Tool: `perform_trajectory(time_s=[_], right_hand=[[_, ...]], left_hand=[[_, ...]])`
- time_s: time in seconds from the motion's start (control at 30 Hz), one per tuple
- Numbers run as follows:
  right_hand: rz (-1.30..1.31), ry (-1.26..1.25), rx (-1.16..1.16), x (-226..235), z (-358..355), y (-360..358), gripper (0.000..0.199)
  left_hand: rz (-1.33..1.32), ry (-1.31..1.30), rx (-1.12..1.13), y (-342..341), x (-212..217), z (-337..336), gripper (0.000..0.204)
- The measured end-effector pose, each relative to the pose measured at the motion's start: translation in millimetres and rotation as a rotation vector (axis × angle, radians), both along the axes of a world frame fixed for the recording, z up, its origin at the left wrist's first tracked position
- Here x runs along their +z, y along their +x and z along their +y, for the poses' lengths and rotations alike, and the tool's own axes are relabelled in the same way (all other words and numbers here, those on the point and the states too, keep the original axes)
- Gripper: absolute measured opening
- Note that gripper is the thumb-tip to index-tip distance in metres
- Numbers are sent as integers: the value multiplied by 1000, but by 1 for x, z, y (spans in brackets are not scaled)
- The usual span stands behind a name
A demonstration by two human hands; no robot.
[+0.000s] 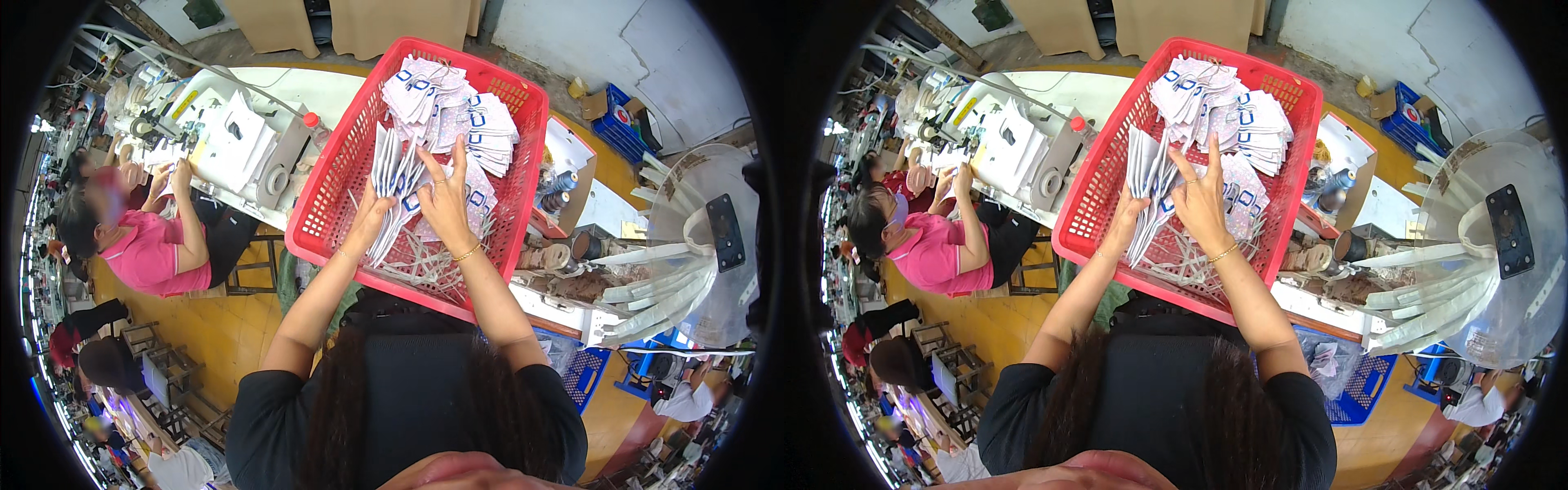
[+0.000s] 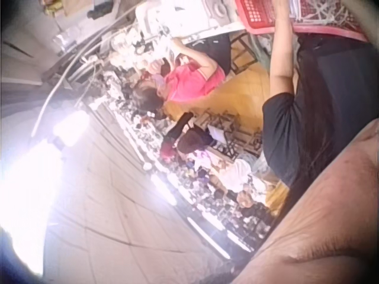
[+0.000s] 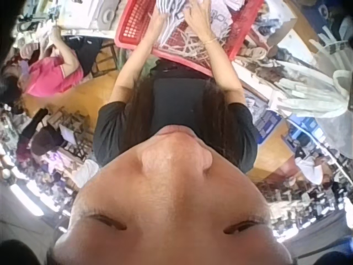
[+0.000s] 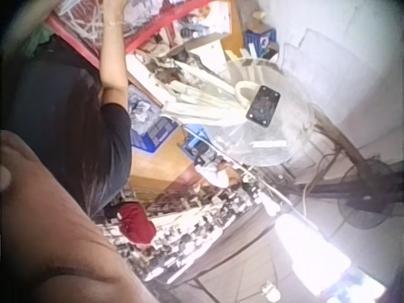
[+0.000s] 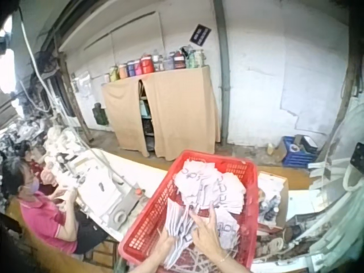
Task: The person repeatedly picks small white face masks from a red basket, folds them, and places them back into the basket. The person also occasionally gathers and restacks the folded masks within the basket.
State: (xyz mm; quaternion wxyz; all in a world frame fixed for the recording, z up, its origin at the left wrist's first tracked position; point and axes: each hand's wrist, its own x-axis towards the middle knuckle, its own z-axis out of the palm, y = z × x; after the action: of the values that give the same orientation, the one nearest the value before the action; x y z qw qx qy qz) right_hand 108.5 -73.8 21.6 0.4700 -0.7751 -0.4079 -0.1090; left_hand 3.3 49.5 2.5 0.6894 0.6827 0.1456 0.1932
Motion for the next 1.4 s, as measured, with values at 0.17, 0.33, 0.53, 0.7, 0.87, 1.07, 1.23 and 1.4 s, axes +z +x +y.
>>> perform_trajectory(time_s=[0.17,0.33,0.53,0.7,0.87,1.07,1.23,1.4], right_hand=[[-72,-95,-112,0,-5,7,47],[129,-26,-40,-1,-8,13,20],[232,84,-52,-5,-6,13,41],[169,172,-91,-4,-1,12,26],[-108,-43,-38,-1,-5,12,55],[-162,-43,-9,-2,-4,9,54],[-50,-85,48,5,-3,6,33],[62,-21,-21,1,-7,0,54]], left_hand=[[12,20,8,1,-4,-2,73],[-5,-24,19,1,-7,-1,72],[-3,-187,-29,4,-14,-6,70],[-31,-131,-28,6,-22,-2,68],[-9,-94,0,9,-25,-2,74],[-13,-89,2,8,-25,-4,71],[38,-116,16,12,-30,-1,66],[19,-323,31,14,-23,0,68]])
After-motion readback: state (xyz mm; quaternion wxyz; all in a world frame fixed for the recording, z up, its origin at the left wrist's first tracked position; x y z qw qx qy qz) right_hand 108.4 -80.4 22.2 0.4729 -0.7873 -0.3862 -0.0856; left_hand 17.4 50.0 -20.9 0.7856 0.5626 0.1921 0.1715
